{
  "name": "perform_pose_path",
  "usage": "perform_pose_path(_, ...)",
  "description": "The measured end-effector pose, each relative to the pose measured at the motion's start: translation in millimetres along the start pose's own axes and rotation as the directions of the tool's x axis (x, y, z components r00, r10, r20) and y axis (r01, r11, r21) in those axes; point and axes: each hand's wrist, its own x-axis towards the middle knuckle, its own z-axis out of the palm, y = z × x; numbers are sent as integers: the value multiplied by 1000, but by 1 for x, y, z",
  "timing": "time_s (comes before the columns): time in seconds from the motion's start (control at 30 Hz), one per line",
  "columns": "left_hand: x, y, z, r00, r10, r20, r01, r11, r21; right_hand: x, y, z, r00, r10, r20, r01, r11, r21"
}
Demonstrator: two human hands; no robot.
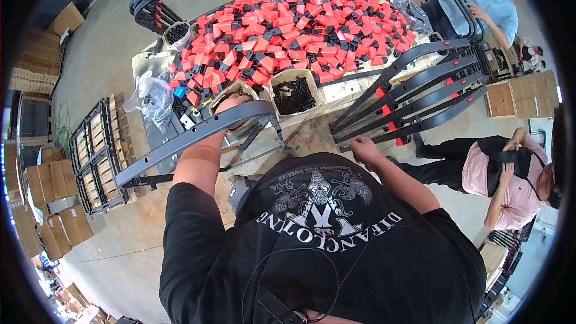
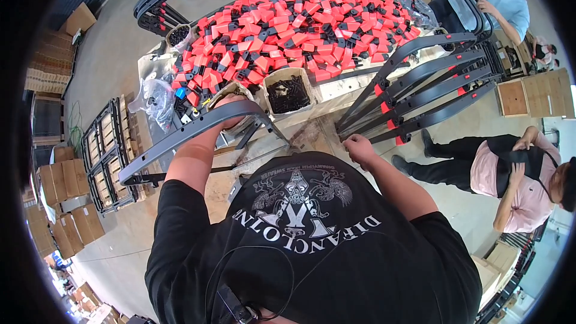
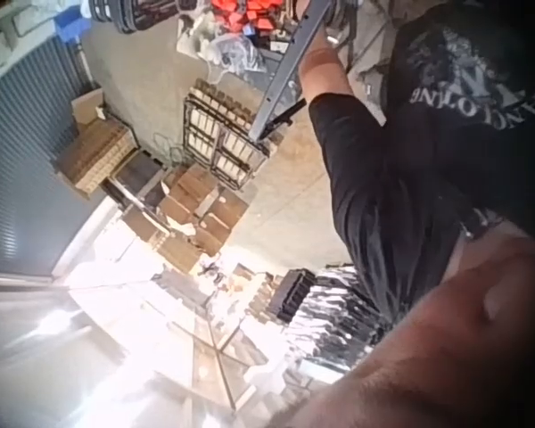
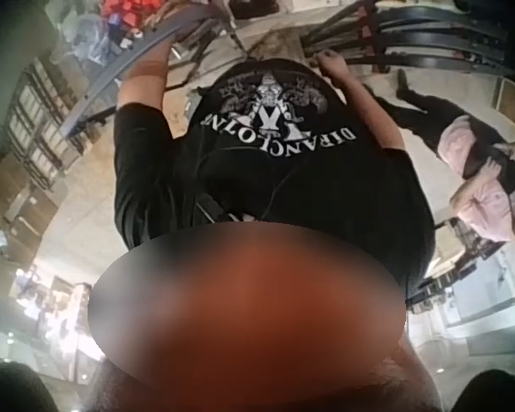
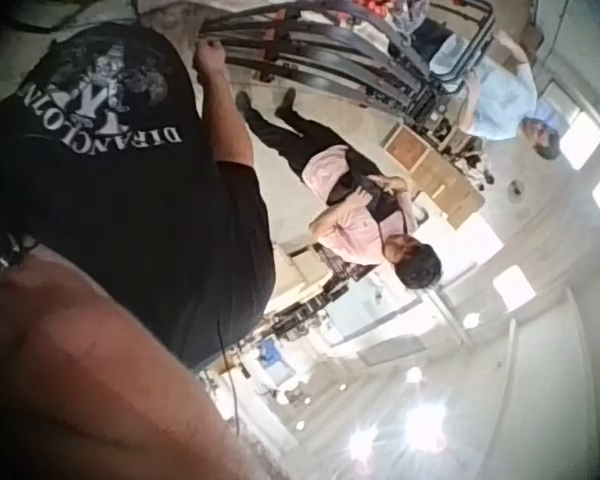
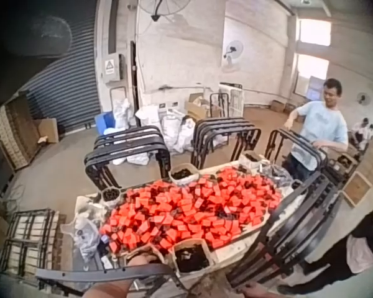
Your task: Assembling metal furniture frames by attaching red plastic covers and tightening bolts with a wrench.
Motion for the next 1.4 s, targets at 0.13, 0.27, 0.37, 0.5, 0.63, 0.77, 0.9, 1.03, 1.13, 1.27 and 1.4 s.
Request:
perform_pose_path(0.13, 12, 12, 0, 987, 138, 83, -147, 984, 104, 2, 15, 1, 1000, 5, 18, -5, 1000, 9)
perform_pose_path(0.27, 10, 4, 7, 992, -22, 123, 12, 997, 80, 2, 15, 5, 998, -7, 69, 6, 1000, 13)
perform_pose_path(0.37, 12, 15, 3, 994, -67, 82, 65, 998, 22, 1, 17, 4, 1000, -19, 5, 19, 1000, -20)
perform_pose_path(0.5, 6, -1, 23, 981, -189, 31, 187, 980, 61, -1, 13, 6, 999, -13, 36, 14, 1000, -7)
perform_pose_path(0.63, 9, -8, 30, 951, -306, -41, 307, 951, 23, -1, 15, 7, 999, -15, 40, 15, 1000, 2)
perform_pose_path(0.77, 12, 15, 6, 865, -502, 12, 483, 824, -297, 0, 20, 8, 999, -16, 31, 16, 1000, 3)
perform_pose_path(0.9, 10, 25, -7, 873, -487, 27, 488, 870, -71, 3, 20, 7, 1000, -17, 27, 16, 1000, 5)
perform_pose_path(1.03, 6, -15, 30, 914, -406, -16, 405, 911, 77, 1, 11, 10, 998, -27, 52, 28, 1000, -7)
perform_pose_path(1.13, 14, -11, 33, 876, -481, -39, 482, 876, 22, 1, 15, 11, 998, -32, 46, 33, 999, -10)
perform_pose_path(1.27, 8, -5, 30, 867, -480, -130, 478, 877, -52, 0, 12, 11, 996, -33, 78, 36, 999, -38)
perform_pose_path(1.4, 11, 11, 4, 791, -610, 45, 607, 773, -184, -2, 12, 10, 999, -23, 48, 27, 997, -73)
